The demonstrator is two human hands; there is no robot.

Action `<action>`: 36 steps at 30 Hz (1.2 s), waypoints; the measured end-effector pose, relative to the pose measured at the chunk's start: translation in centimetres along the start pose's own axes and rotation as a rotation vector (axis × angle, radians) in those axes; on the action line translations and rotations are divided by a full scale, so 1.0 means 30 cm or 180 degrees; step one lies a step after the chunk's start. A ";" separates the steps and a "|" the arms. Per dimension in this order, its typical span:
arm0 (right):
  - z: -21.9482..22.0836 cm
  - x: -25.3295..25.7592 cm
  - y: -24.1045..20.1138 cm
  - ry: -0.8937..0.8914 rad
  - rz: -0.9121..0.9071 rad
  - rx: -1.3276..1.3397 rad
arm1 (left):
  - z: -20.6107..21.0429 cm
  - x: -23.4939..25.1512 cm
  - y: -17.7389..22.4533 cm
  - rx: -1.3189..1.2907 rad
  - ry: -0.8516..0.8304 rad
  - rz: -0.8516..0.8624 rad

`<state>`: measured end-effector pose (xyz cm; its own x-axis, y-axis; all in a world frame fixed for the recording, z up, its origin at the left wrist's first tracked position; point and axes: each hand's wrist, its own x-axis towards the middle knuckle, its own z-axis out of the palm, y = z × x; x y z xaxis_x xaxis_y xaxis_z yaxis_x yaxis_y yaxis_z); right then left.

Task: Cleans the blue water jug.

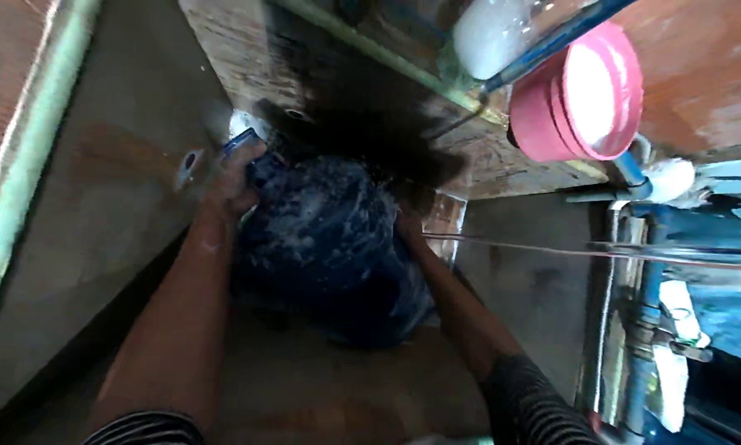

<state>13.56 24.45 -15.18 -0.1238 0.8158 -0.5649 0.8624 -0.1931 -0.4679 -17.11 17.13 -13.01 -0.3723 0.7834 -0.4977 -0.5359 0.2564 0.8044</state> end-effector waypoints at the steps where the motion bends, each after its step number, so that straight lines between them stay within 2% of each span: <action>1: 0.011 -0.050 0.023 0.0192 -0.0288 -0.0030 | -0.009 0.011 0.005 0.0053 0.0090 -0.0013; 3: 0.077 -0.233 0.075 0.0775 -0.1300 0.0108 | -0.027 0.033 -0.006 0.0213 0.0598 -0.0164; 5: 0.154 -0.361 0.088 0.1125 -0.2320 0.0423 | -0.045 0.043 -0.025 0.0315 0.1109 -0.0344; 7: 0.155 -0.376 0.016 0.1197 -0.2749 0.0576 | -0.015 -0.001 -0.002 0.0341 0.1035 -0.0207; 8: 0.121 -0.352 -0.042 0.1196 -0.2669 0.0586 | 0.008 -0.043 0.020 0.0268 0.0852 -0.0059; 9: 0.065 -0.318 -0.110 0.1094 -0.2335 0.0580 | 0.035 -0.094 0.047 0.0159 0.0553 0.0080; 11: -0.082 -0.221 -0.207 0.0446 -0.1165 0.0457 | 0.067 -0.182 0.084 0.0110 -0.0262 0.0273; 12: -0.130 -0.167 -0.216 0.0229 -0.0762 0.0358 | 0.067 -0.198 0.096 0.0105 -0.0681 0.0245; 13: -0.150 -0.149 -0.215 0.0120 -0.0607 0.0193 | 0.060 -0.207 0.109 0.0083 -0.0942 0.0160; 14: -0.139 -0.170 -0.220 0.0297 -0.0697 0.0254 | 0.052 -0.206 0.126 0.0097 -0.0932 0.0115; 16: -0.057 -0.297 -0.218 0.0799 -0.1496 0.0533 | 0.053 -0.182 0.127 0.0258 -0.0216 0.0137; 17: -0.001 -0.354 -0.222 0.1011 -0.2134 0.0542 | 0.057 -0.157 0.117 0.0210 0.0241 0.0154; 18: 0.025 -0.381 -0.248 0.1098 -0.2774 0.0407 | 0.062 -0.148 0.119 0.0220 0.0414 0.0186; 19: 0.008 -0.382 -0.298 0.1016 -0.3218 0.0118 | 0.077 -0.165 0.133 0.0312 0.0300 0.0257; 20: -0.034 -0.367 -0.361 0.0773 -0.3370 -0.0209 | 0.092 -0.193 0.137 0.0413 0.0044 0.0374; 22: -0.144 -0.253 -0.464 -0.0025 -0.2900 -0.0635 | 0.138 -0.269 0.143 0.0583 -0.0523 0.0563; 23: -0.186 -0.152 -0.467 -0.0296 -0.2527 -0.0441 | 0.169 -0.300 0.152 0.0666 -0.0784 0.0602; 25: -0.227 -0.005 -0.355 -0.0568 -0.1606 0.0106 | 0.187 -0.318 0.155 0.0688 -0.1126 0.0552; 27: -0.177 -0.042 -0.131 -0.0375 -0.0869 0.0167 | 0.123 -0.270 0.140 0.0478 -0.0908 0.0374; 29: -0.054 -0.202 0.139 -0.0033 -0.0476 -0.0010 | 0.025 -0.171 0.087 0.0323 0.0095 0.0317; 31: 0.035 -0.405 0.218 0.0324 -0.0760 -0.0038 | -0.083 -0.065 0.024 0.0428 0.1081 0.0260; 32: 0.070 -0.465 0.206 0.0445 -0.1071 0.0066 | -0.101 -0.052 0.014 0.0412 0.1238 0.0097; 34: 0.103 -0.462 0.085 0.0572 -0.1723 0.0250 | -0.048 -0.056 0.014 0.0362 0.1189 0.0047; 35: 0.084 -0.397 0.002 0.0533 -0.1819 0.0221 | -0.001 -0.068 0.028 0.0251 0.1081 0.0131; 36: 0.045 -0.316 -0.065 0.0336 -0.1654 0.0125 | 0.040 -0.087 0.037 0.0180 0.0890 0.0189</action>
<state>12.40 16.34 -9.82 -0.4781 0.8594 -0.1812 0.6812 0.2326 -0.6941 -15.81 16.05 -10.44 -0.6003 0.6136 -0.5130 -0.4668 0.2520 0.8477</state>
